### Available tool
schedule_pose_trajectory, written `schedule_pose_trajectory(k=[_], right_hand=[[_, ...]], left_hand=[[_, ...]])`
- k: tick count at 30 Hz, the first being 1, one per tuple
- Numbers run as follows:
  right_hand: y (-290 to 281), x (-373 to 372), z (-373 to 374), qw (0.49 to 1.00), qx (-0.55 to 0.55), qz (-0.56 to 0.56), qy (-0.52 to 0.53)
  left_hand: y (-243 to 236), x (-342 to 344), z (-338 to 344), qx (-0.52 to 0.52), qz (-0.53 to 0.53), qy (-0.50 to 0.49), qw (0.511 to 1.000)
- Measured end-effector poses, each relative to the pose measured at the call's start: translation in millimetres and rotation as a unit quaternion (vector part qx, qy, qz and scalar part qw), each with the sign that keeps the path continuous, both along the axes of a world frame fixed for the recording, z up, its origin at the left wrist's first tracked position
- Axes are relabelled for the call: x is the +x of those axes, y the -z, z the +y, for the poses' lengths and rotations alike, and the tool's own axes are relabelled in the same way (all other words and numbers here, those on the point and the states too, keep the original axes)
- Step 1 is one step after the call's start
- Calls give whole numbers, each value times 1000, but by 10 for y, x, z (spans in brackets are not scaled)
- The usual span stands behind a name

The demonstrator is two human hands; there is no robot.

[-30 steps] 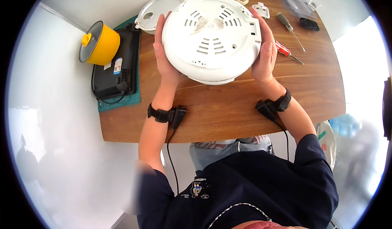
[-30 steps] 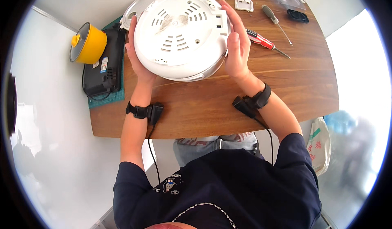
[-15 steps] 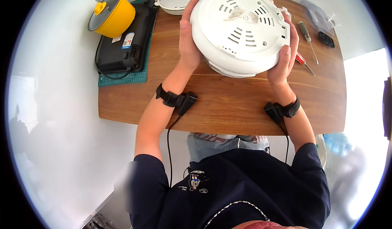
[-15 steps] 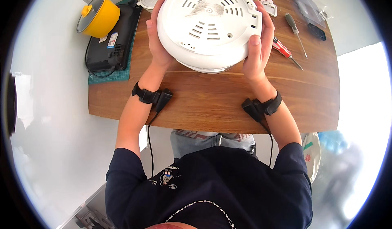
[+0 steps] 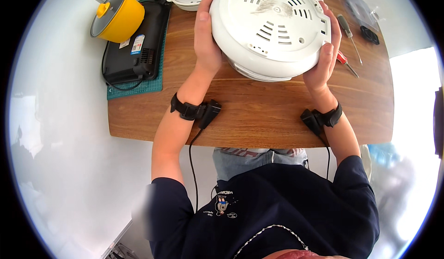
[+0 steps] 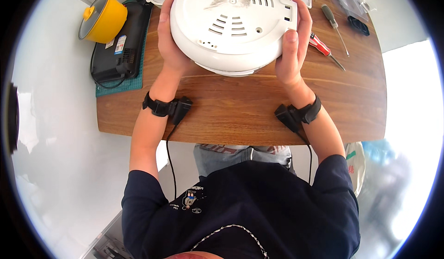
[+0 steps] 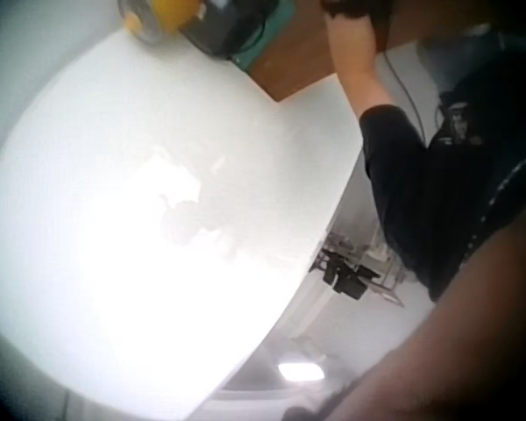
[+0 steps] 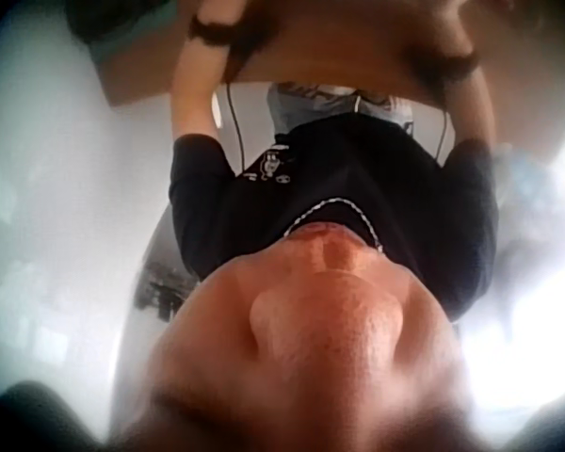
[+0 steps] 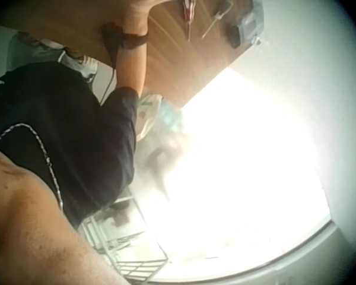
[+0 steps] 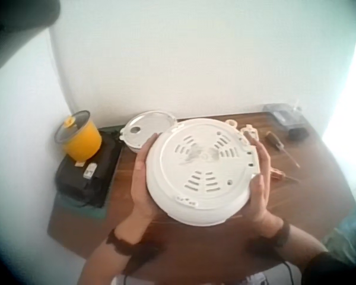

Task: The person uses a screwdriver to tighten screws on the internal mechanism of a disassembled white appliance. They then place the top cover onto the appliance body and align it.

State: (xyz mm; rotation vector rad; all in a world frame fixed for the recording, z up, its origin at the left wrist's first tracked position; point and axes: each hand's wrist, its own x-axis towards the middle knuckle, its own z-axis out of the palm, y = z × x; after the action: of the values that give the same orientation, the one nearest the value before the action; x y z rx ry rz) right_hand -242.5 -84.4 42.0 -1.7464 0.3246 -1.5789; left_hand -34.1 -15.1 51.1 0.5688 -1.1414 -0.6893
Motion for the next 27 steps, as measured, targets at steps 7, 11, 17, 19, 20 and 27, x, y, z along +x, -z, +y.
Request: schedule_pose_trajectory(k=[7,11,17,19,20,27], right_hand=[[55,-94,-108,1000,-10,3,-3],[-24,-88,-58,999,33,1,-10],[-174,-97,8,996,87,34,7],[-217,-93,45,989,141,23,-21],[-234,-90,58,985,168,18,-36],[-220,-32,67,987,157,-8,-15]], left_hand=[[-192,195,16,88,-61,-54,993],[-232,123,-5,115,-46,-69,990],[-312,58,38,139,-77,-76,984],[-335,44,47,141,-88,-74,983],[-327,54,41,125,-96,-69,985],[-280,73,0,91,-93,-76,989]])
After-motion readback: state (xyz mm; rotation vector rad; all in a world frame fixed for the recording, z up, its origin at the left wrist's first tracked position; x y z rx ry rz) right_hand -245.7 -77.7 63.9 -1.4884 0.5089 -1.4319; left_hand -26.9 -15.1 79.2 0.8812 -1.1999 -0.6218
